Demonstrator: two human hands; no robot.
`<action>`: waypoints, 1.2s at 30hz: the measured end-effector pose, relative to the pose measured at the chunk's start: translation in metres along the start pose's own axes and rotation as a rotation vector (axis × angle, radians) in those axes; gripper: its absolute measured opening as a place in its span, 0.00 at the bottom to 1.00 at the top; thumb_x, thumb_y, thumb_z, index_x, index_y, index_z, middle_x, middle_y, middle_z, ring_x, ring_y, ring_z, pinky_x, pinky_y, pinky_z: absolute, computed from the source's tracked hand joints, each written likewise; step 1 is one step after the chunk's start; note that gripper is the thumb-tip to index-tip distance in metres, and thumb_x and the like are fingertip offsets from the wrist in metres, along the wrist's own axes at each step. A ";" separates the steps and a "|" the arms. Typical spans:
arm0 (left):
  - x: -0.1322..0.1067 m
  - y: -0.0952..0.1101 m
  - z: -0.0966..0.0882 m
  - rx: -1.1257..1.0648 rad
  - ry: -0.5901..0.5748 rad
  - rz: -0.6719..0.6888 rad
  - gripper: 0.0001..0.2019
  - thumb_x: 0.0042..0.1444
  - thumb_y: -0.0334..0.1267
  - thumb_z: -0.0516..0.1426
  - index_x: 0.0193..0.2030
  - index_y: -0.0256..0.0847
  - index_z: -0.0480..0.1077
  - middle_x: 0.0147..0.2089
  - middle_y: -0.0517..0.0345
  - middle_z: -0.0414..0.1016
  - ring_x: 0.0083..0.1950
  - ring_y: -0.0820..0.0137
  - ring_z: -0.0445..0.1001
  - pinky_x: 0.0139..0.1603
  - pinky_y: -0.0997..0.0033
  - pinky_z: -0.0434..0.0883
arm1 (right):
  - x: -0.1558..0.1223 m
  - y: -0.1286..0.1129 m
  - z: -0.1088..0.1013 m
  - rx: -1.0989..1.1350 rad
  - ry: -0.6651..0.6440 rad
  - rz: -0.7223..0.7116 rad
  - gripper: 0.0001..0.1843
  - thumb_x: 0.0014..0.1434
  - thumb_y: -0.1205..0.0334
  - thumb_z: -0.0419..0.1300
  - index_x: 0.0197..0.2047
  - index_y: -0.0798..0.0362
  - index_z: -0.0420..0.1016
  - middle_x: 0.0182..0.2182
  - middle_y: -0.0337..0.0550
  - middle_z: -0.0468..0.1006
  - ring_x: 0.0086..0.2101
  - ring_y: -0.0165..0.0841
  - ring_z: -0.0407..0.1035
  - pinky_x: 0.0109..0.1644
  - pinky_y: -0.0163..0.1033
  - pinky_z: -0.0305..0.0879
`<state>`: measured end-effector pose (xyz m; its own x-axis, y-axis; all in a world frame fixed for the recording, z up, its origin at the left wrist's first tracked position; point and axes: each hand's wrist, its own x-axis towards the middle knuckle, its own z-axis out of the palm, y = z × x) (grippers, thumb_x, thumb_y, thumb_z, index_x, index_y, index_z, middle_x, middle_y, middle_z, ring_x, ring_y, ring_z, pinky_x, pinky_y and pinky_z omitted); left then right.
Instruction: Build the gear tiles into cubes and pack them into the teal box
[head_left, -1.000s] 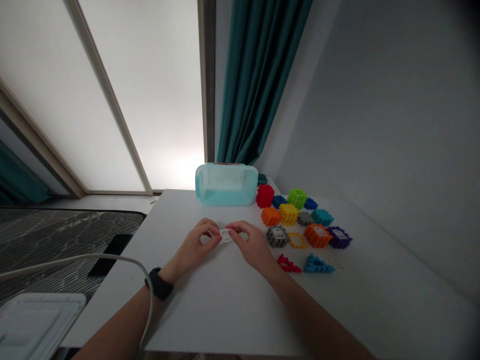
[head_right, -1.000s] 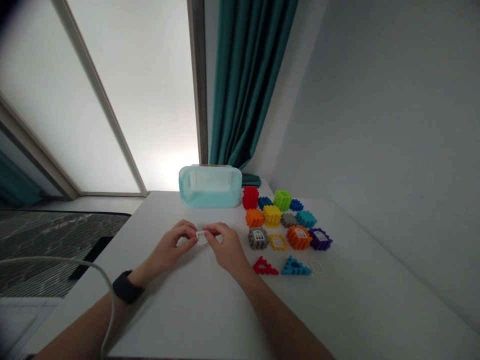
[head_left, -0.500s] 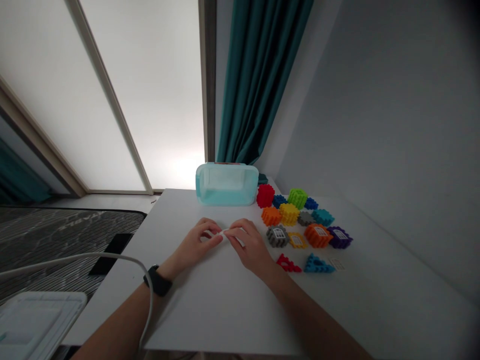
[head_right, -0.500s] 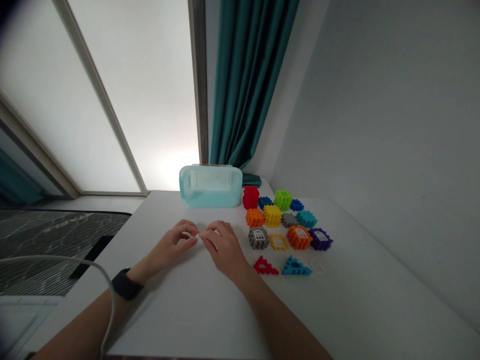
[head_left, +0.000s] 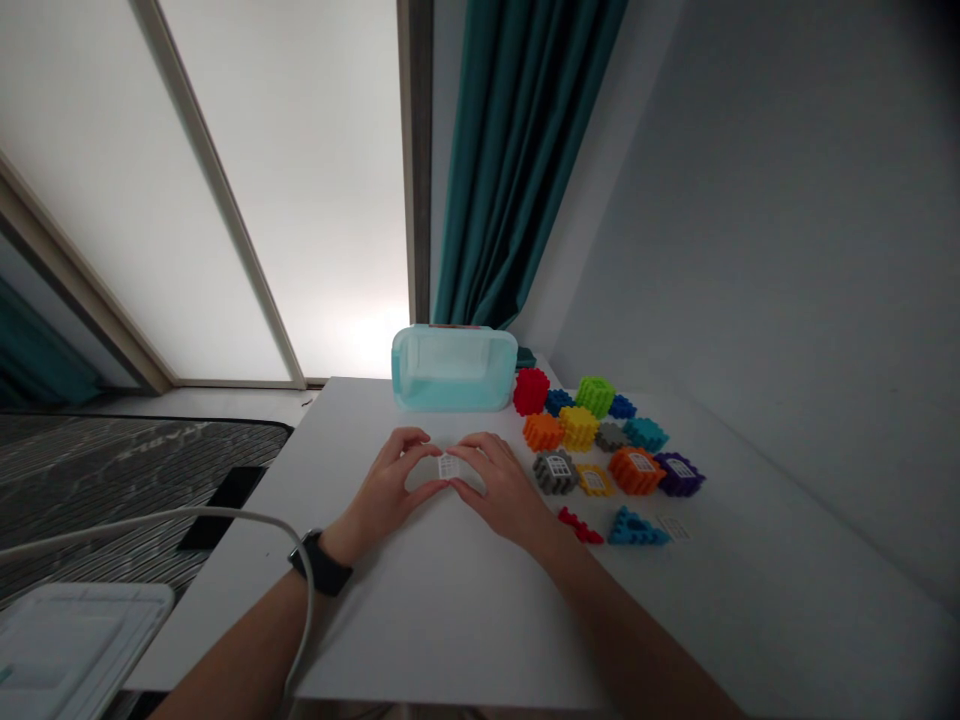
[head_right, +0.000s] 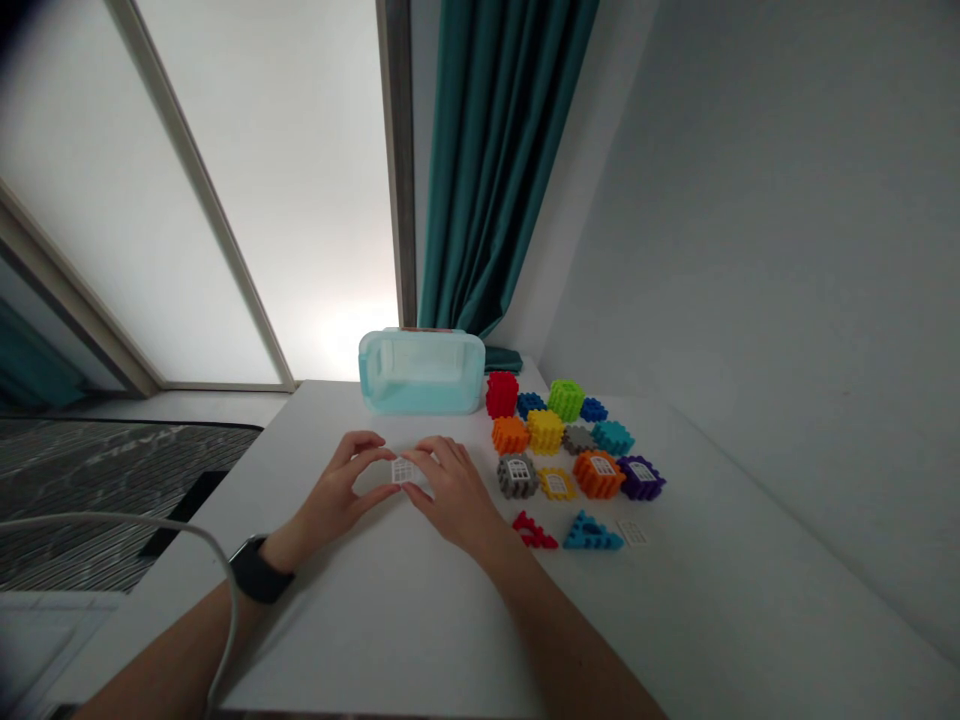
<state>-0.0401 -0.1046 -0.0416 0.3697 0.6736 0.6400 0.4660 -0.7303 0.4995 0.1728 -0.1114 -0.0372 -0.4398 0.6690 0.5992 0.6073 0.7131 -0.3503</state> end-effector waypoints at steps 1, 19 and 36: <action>0.000 0.001 0.000 -0.007 -0.001 0.000 0.14 0.60 0.40 0.62 0.52 0.45 0.70 0.53 0.49 0.66 0.56 0.60 0.69 0.57 0.56 0.72 | 0.000 0.000 0.000 0.002 0.000 -0.004 0.18 0.62 0.64 0.60 0.56 0.49 0.70 0.50 0.51 0.72 0.51 0.43 0.68 0.55 0.54 0.68; 0.007 0.023 0.006 -0.050 -0.073 -0.012 0.14 0.59 0.38 0.62 0.51 0.45 0.71 0.55 0.48 0.66 0.57 0.60 0.69 0.58 0.56 0.71 | -0.011 -0.009 -0.025 -0.064 0.017 0.039 0.21 0.56 0.69 0.60 0.54 0.50 0.70 0.52 0.53 0.69 0.54 0.46 0.65 0.58 0.56 0.66; 0.057 0.079 0.080 -0.021 -0.310 0.290 0.12 0.62 0.33 0.55 0.52 0.43 0.71 0.56 0.44 0.68 0.57 0.58 0.69 0.56 0.55 0.70 | -0.115 0.031 -0.134 -0.279 0.090 0.202 0.23 0.56 0.68 0.60 0.55 0.46 0.70 0.54 0.52 0.68 0.57 0.47 0.62 0.61 0.60 0.62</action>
<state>0.0821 -0.1152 -0.0125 0.7088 0.4395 0.5517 0.2915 -0.8947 0.3383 0.3308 -0.1945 -0.0211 -0.2399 0.7606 0.6032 0.8389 0.4752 -0.2656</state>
